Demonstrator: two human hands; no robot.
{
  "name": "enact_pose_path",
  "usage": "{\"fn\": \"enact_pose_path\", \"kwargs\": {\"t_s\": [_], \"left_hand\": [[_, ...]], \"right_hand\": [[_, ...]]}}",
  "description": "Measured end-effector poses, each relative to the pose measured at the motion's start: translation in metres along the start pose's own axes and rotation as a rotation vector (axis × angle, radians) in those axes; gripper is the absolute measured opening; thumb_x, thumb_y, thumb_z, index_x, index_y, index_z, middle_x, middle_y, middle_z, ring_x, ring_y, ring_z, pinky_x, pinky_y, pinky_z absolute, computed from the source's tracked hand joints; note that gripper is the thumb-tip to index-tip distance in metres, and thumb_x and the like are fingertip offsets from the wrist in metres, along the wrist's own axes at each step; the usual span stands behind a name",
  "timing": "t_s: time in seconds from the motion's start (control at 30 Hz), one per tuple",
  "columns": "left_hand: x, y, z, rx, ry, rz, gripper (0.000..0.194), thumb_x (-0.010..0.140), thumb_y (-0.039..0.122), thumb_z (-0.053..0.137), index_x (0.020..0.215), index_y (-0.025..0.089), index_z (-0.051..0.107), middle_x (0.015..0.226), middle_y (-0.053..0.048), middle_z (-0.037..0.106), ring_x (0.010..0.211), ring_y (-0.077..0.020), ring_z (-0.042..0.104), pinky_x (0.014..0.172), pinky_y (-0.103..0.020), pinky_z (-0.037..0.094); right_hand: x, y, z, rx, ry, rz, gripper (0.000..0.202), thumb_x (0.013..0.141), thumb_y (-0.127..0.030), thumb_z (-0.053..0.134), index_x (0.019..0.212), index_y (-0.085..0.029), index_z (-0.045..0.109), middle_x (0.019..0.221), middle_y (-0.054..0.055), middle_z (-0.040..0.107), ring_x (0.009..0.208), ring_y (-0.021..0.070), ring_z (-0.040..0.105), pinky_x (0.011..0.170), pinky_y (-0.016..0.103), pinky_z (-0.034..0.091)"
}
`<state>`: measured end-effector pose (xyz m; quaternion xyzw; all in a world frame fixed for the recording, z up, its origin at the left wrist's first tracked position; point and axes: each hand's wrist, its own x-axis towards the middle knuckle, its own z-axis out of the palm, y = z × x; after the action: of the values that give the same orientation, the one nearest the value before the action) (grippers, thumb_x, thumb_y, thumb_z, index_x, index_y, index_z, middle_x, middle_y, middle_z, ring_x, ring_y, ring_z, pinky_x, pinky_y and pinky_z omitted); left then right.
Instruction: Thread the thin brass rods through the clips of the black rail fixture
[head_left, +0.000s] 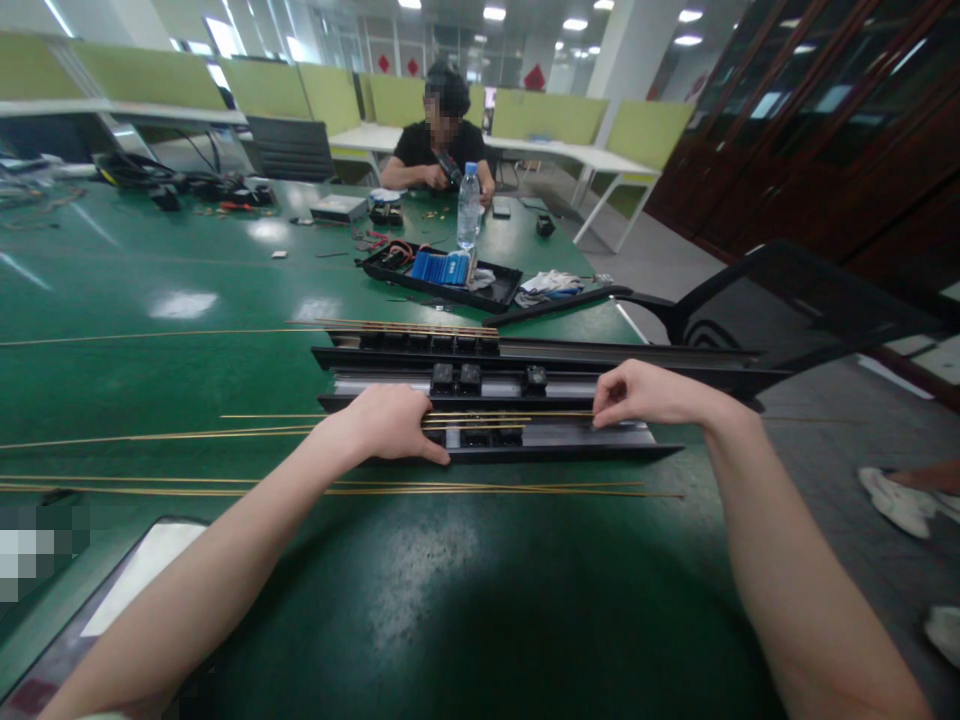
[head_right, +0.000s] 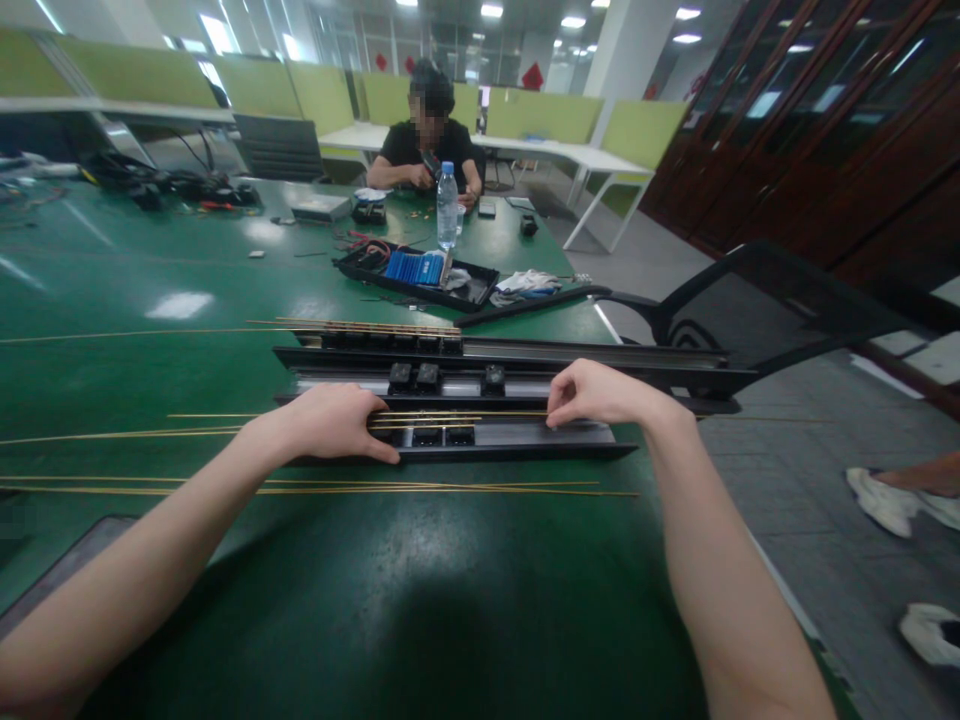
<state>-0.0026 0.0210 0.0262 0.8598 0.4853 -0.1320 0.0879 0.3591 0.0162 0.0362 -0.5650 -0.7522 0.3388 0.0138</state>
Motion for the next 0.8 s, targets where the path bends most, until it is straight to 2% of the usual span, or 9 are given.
{"fn": "enact_pose_path", "kwargs": {"t_s": [0.43, 0.8], "left_hand": [[0.0, 0.0, -0.001, 0.008, -0.022, -0.005, 0.075, 0.06, 0.082, 0.055, 0.097, 0.02, 0.073, 0.098, -0.014, 0.073, 0.086, -0.0297, 0.068, 0.075, -0.036, 0.05], [0.0, 0.0, -0.001, -0.009, -0.014, 0.001, 0.072, 0.059, 0.082, 0.055, 0.093, 0.02, 0.072, 0.096, -0.013, 0.073, 0.084, -0.0289, 0.068, 0.071, -0.035, 0.049]], "right_hand": [[0.0, 0.008, -0.003, -0.013, -0.014, 0.024, 0.03, 0.064, -0.047, 0.076, 0.077, -0.02, 0.074, 0.077, 0.002, 0.074, 0.073, 0.0199, 0.066, 0.065, 0.028, 0.047], [-0.004, 0.016, -0.008, -0.025, -0.016, 0.059, 0.031, 0.063, -0.049, 0.076, 0.077, -0.021, 0.074, 0.077, 0.002, 0.074, 0.073, 0.0208, 0.065, 0.067, 0.029, 0.048]]}}
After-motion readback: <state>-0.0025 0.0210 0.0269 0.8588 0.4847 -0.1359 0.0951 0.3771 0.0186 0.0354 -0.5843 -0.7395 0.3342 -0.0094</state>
